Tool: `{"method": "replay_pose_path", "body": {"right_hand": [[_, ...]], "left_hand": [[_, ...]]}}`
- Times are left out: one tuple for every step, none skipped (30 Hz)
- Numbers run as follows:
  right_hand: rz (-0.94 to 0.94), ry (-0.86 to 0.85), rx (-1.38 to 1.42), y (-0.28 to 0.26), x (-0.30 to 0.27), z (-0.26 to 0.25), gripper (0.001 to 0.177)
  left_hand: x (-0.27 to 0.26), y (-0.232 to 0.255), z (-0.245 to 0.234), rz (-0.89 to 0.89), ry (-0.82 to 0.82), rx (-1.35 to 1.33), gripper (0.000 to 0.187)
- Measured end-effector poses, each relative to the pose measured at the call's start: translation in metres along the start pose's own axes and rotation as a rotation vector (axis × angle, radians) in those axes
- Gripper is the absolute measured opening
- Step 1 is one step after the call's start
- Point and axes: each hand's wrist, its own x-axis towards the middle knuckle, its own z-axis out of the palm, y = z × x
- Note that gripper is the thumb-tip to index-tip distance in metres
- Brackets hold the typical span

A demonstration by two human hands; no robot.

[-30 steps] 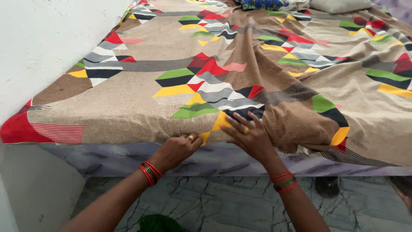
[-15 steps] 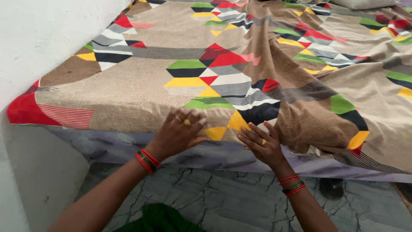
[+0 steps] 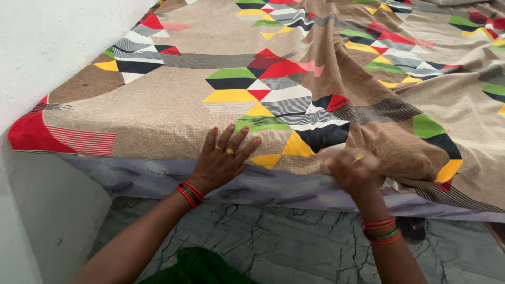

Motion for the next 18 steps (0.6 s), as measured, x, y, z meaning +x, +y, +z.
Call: {"method": "replay_pose_path", "body": {"right_hand": [[0.093, 0.014, -0.021, 0.001, 0.005, -0.009, 0.028], [0.183, 0.029, -0.043, 0.002, 0.011, -0.017, 0.028], [0.274, 0.045, -0.066, 0.002, 0.014, -0.022, 0.027], [0.267, 0.038, -0.110, 0.002, 0.016, -0.026, 0.025], [0.260, 0.032, -0.155, 0.003, 0.017, -0.029, 0.023], [0.253, 0.024, -0.201, 0.005, 0.017, -0.031, 0.022], [0.255, 0.027, -0.199, 0.006, 0.016, -0.032, 0.020], [0.255, 0.028, -0.197, 0.006, 0.012, -0.031, 0.018], [0.255, 0.028, -0.194, 0.008, 0.008, -0.032, 0.017], [0.243, 0.032, -0.237, 0.012, 0.003, -0.035, 0.018], [0.232, 0.035, -0.280, 0.016, -0.001, -0.039, 0.019], [0.220, 0.043, -0.322, 0.021, -0.004, -0.043, 0.020], [0.172, 0.007, -0.308, 0.024, -0.007, -0.047, 0.021], [0.121, -0.032, -0.292, 0.028, -0.011, -0.051, 0.022], [0.070, -0.071, -0.277, 0.030, -0.012, -0.053, 0.024], [0.075, -0.074, -0.247, 0.032, -0.013, -0.052, 0.023], [0.079, -0.077, -0.217, 0.033, -0.014, -0.051, 0.023], [0.083, -0.080, -0.188, 0.033, -0.013, -0.051, 0.022]], "left_hand": [[-0.001, 0.001, 0.001, -0.001, 0.005, 0.011, 0.072], [-0.001, 0.001, 0.001, -0.002, 0.011, 0.023, 0.071], [-0.001, 0.001, 0.001, -0.004, 0.018, 0.036, 0.070], [-0.001, 0.002, 0.001, -0.007, 0.021, 0.029, 0.069], [0.000, 0.003, 0.000, -0.010, 0.024, 0.021, 0.068], [0.000, 0.003, 0.000, -0.014, 0.028, 0.013, 0.067], [0.001, 0.002, 0.001, -0.010, 0.027, 0.022, 0.067], [0.001, 0.002, 0.001, -0.009, 0.025, 0.030, 0.067], [0.001, 0.002, 0.001, -0.008, 0.023, 0.038, 0.068], [0.000, 0.003, 0.001, -0.011, 0.025, 0.033, 0.067], [0.000, 0.004, 0.001, -0.013, 0.027, 0.027, 0.067], [0.001, 0.003, 0.001, -0.013, 0.030, 0.026, 0.067], [0.001, 0.002, 0.001, -0.007, 0.039, 0.031, 0.066], [0.001, 0.002, 0.001, -0.004, 0.047, 0.034, 0.066], [0.001, 0.002, 0.002, -0.002, 0.055, 0.037, 0.066], [0.000, 0.001, 0.002, 0.003, 0.055, 0.035, 0.065], [0.000, 0.000, 0.003, 0.008, 0.055, 0.034, 0.065], [0.000, 0.000, 0.003, 0.013, 0.055, 0.032, 0.065]]}}
